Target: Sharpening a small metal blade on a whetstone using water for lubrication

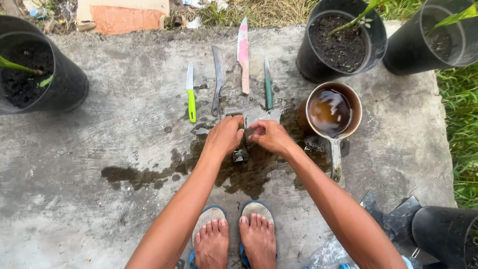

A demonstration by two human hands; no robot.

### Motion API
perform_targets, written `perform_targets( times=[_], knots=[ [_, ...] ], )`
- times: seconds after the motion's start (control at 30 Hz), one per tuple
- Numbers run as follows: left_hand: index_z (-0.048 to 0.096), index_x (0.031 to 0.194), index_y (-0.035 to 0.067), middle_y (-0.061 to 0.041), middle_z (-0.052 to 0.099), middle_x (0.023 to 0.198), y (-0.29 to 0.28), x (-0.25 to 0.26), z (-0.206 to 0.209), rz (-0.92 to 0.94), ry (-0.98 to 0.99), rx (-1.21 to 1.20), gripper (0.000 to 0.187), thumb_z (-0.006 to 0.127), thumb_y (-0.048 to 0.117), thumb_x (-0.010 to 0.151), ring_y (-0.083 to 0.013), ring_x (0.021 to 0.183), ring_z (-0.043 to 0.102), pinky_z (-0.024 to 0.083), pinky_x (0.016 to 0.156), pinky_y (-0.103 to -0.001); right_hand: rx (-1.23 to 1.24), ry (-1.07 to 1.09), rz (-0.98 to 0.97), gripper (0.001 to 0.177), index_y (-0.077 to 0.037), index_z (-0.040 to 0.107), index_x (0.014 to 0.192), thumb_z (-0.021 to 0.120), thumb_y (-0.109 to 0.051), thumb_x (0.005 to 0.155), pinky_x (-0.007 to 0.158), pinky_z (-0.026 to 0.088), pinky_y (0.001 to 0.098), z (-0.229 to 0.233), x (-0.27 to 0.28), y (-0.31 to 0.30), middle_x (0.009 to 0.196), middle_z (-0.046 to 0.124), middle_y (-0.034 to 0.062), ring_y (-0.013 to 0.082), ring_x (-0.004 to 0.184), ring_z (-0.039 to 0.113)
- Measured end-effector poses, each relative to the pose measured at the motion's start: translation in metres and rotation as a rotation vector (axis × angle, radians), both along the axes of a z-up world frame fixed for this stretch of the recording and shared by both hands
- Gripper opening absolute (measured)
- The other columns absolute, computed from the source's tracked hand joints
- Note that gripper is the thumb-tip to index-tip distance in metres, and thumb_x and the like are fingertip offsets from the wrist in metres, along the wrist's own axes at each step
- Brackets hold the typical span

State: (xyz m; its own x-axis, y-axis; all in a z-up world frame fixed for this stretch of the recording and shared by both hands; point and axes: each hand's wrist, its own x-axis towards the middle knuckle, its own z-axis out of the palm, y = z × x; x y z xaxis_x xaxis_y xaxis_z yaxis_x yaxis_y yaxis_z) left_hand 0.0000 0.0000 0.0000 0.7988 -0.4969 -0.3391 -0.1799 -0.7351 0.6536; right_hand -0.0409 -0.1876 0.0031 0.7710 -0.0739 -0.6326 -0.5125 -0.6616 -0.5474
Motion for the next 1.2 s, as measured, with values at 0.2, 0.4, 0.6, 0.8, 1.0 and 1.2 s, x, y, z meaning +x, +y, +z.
perform_targets(
  times=[0.2, 0.4, 0.6, 0.8, 1.0, 1.2],
  knots=[
    [0.061, 0.134, 0.012, -0.013, 0.064, 0.107, -0.007, -0.005, 0.021, -0.017, 0.036, -0.033, 0.042, 0.052, 0.029, 0.097, -0.0413, 0.106, 0.066, 0.054, 0.089, -0.055, -0.205, -0.305, -0.226, 0.027, -0.023, 0.079, 0.105, 0.074, -0.034, 0.080, 0.082, 0.058, 0.0426, -0.032, 0.026, -0.051, 0.089, 0.078, 0.0029, 0.0265, 0.097, 0.074],
    [0.064, 0.132, 0.013, -0.012, 0.065, 0.107, 0.009, -0.003, 0.027, 0.007, 0.033, -0.031, 0.038, 0.053, 0.028, 0.099, -0.0383, 0.109, 0.065, 0.054, 0.089, -0.053, -0.319, -0.401, -0.253, 0.033, -0.009, 0.075, 0.112, 0.077, -0.026, 0.083, 0.089, 0.059, 0.0487, -0.046, 0.052, -0.029, 0.101, 0.074, 0.0171, 0.0372, 0.104, 0.071],
    [0.064, 0.132, 0.014, -0.011, 0.065, 0.105, 0.020, 0.005, 0.024, 0.034, 0.028, -0.022, 0.038, 0.051, 0.027, 0.098, -0.0387, 0.107, 0.066, 0.054, 0.089, -0.055, -0.389, -0.423, -0.166, 0.030, -0.001, 0.064, 0.119, 0.063, -0.012, 0.091, 0.079, 0.061, 0.0538, -0.047, 0.058, -0.027, 0.099, 0.069, 0.0224, 0.0431, 0.097, 0.071],
    [0.064, 0.131, 0.014, -0.013, 0.067, 0.107, 0.019, 0.010, 0.036, 0.071, -0.003, -0.102, 0.038, 0.050, 0.027, 0.099, -0.0379, 0.106, 0.067, 0.054, 0.089, -0.055, 0.470, -0.397, -0.833, 0.051, 0.008, 0.057, 0.137, 0.063, -0.006, 0.089, 0.075, 0.064, 0.0293, 0.057, 0.023, -0.005, 0.122, 0.068, 0.0259, 0.0226, 0.094, 0.069],
    [0.067, 0.127, 0.012, -0.012, 0.067, 0.099, -0.007, 0.010, 0.038, 0.040, -0.069, -0.208, 0.034, 0.054, 0.022, 0.097, -0.0365, 0.097, 0.069, 0.056, 0.082, -0.052, 0.585, -0.429, -0.868, 0.047, -0.006, 0.061, 0.139, 0.067, -0.009, 0.092, 0.074, 0.064, 0.0302, 0.078, -0.059, -0.055, 0.116, 0.074, 0.0202, 0.0224, 0.095, 0.075],
    [0.065, 0.129, 0.010, -0.010, 0.068, 0.102, -0.050, -0.002, 0.042, -0.032, -0.060, -0.232, 0.036, 0.054, 0.025, 0.098, -0.0335, 0.097, 0.069, 0.056, 0.082, -0.052, 0.118, -0.643, -0.824, 0.033, -0.006, 0.069, 0.130, 0.059, -0.007, 0.098, 0.069, 0.064, 0.0272, 0.115, -0.110, -0.116, 0.110, 0.070, 0.0233, 0.0230, 0.085, 0.073]
  ],
)
